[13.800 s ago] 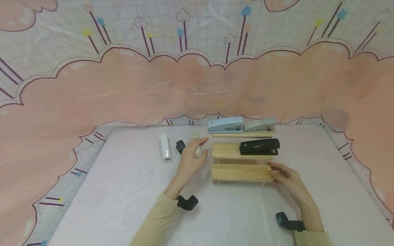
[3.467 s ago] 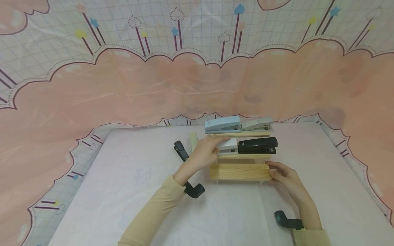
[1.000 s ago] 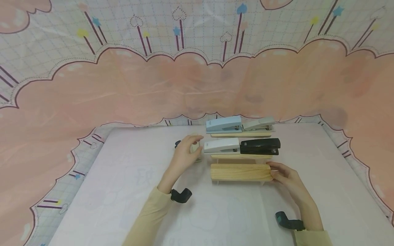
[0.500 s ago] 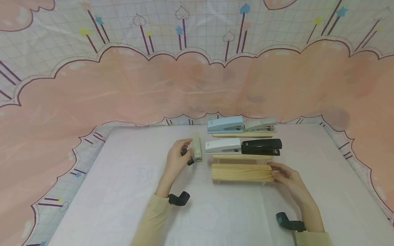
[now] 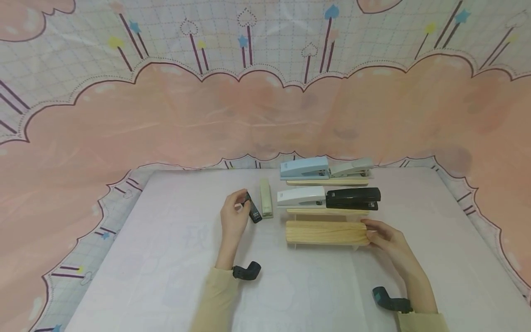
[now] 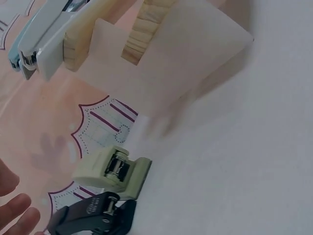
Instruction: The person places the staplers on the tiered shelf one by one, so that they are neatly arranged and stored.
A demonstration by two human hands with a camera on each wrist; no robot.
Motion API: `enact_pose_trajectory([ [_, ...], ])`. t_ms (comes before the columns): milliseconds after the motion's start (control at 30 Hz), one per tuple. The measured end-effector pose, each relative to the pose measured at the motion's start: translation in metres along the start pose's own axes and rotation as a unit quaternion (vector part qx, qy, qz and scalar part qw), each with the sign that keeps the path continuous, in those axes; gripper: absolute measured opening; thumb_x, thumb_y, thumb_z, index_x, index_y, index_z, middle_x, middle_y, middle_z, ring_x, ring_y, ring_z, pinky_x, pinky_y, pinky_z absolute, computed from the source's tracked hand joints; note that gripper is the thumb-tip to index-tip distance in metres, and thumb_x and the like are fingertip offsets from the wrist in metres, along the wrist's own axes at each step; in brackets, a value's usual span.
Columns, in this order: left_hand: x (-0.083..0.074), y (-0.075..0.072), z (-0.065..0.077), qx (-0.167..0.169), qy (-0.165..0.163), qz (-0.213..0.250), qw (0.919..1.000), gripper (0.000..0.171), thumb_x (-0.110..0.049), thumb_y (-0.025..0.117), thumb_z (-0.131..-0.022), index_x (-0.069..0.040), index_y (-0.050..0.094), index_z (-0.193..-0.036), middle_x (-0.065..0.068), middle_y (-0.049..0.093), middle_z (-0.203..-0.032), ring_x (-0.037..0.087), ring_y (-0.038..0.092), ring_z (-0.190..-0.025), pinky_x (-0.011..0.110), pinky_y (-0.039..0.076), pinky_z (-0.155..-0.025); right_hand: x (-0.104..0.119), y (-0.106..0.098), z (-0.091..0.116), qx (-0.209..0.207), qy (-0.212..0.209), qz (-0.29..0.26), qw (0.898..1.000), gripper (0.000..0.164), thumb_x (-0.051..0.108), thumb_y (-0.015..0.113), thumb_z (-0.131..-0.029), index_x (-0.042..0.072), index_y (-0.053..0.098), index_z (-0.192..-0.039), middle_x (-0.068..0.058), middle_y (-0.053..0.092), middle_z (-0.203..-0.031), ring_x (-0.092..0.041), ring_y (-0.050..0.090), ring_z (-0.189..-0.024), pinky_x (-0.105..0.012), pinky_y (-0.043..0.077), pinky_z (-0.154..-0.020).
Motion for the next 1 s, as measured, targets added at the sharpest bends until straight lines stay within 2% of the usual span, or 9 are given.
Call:
enact_pose_trajectory([
  [133,0.012,-0.004,0.004,-0.040,-0.027,0.020,0.9986,0.034,0.001,0.063,-0.083,-0.003,0.064,-0.117,0.017,0.065,-0.109,0.033,0.063,-0.101,0.046,0.051,-0.086,0.000,0.000,0.001,0.000,0.008,0.007,1.000,0.047,0.021,0.056,-0.097,-0.004,0.048,-0.136,0.002,0.058,-0.122,0.008,0.060,-0.094,-0.020,0.054,-0.078],
  [233,0.019,-0.003,0.006,-0.056,-0.041,0.029,0.9972,0.036,0.001,0.063,-0.083,-0.003,0.062,-0.120,0.017,0.064,-0.111,0.033,0.063,-0.102,0.046,0.051,-0.086,0.000,0.001,0.002,0.000,0.011,0.015,1.000,0.047,0.022,0.055,-0.097,-0.002,0.048,-0.136,-0.009,0.056,-0.127,0.008,0.059,-0.094,-0.020,0.054,-0.078],
  [533,0.033,0.005,0.006,-0.064,-0.070,0.031,0.9950,0.045,0.001,0.064,-0.082,-0.002,0.057,-0.126,0.019,0.059,-0.119,0.034,0.060,-0.102,0.037,0.048,-0.084,0.002,0.000,0.001,-0.002,0.008,0.018,1.000,0.045,0.020,0.054,-0.097,-0.002,0.048,-0.136,-0.016,0.055,-0.129,0.008,0.059,-0.094,-0.020,0.054,-0.078],
  [633,0.035,0.009,0.007,-0.062,-0.070,0.027,0.9953,0.048,0.002,0.064,-0.082,0.000,0.054,-0.129,0.020,0.057,-0.119,0.033,0.059,-0.101,0.036,0.050,-0.082,0.002,-0.001,0.001,-0.003,0.007,0.020,1.000,0.046,0.021,0.054,-0.097,-0.002,0.048,-0.136,-0.011,0.056,-0.127,0.008,0.059,-0.094,-0.019,0.054,-0.078],
  [767,0.038,0.017,0.009,-0.044,-0.078,0.031,0.9955,0.056,0.001,0.065,-0.082,-0.001,0.048,-0.135,0.021,0.055,-0.122,0.033,0.057,-0.101,0.040,0.047,-0.083,0.002,-0.001,0.001,-0.002,0.002,0.011,1.000,0.047,0.021,0.055,-0.097,-0.003,0.048,-0.136,0.014,0.057,-0.118,0.008,0.059,-0.095,-0.019,0.054,-0.078],
  [833,0.041,0.020,0.010,-0.034,-0.084,0.032,0.9954,0.061,0.000,0.065,-0.082,-0.003,0.043,-0.139,0.021,0.053,-0.124,0.032,0.055,-0.103,0.042,0.047,-0.086,0.001,0.000,0.002,-0.002,-0.001,0.006,1.000,0.047,0.021,0.055,-0.097,-0.003,0.048,-0.136,0.022,0.055,-0.113,0.008,0.059,-0.095,-0.020,0.054,-0.077],
  [900,0.043,0.023,0.011,-0.029,-0.086,0.034,0.9953,0.065,-0.001,0.066,-0.082,-0.004,0.040,-0.141,0.021,0.052,-0.125,0.032,0.053,-0.105,0.045,0.047,-0.089,0.001,0.000,0.002,-0.001,-0.001,0.005,1.000,0.047,0.021,0.056,-0.097,-0.003,0.048,-0.136,0.022,0.055,-0.114,0.008,0.059,-0.095,-0.020,0.054,-0.077],
  [1000,0.046,0.025,0.011,-0.028,-0.085,0.033,0.9955,0.069,-0.002,0.069,-0.082,-0.005,0.037,-0.143,0.021,0.051,-0.127,0.032,0.052,-0.106,0.045,0.046,-0.091,0.001,0.001,0.001,-0.002,0.001,0.008,1.000,0.047,0.021,0.055,-0.097,-0.003,0.047,-0.136,0.004,0.057,-0.123,0.007,0.060,-0.094,-0.020,0.055,-0.077],
])
Point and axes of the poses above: each hand's wrist, its own z-axis away from the middle knuckle, its own y-axis out of the palm, x = y × z, the point moved 10 cm from there along -z, towards the middle knuckle
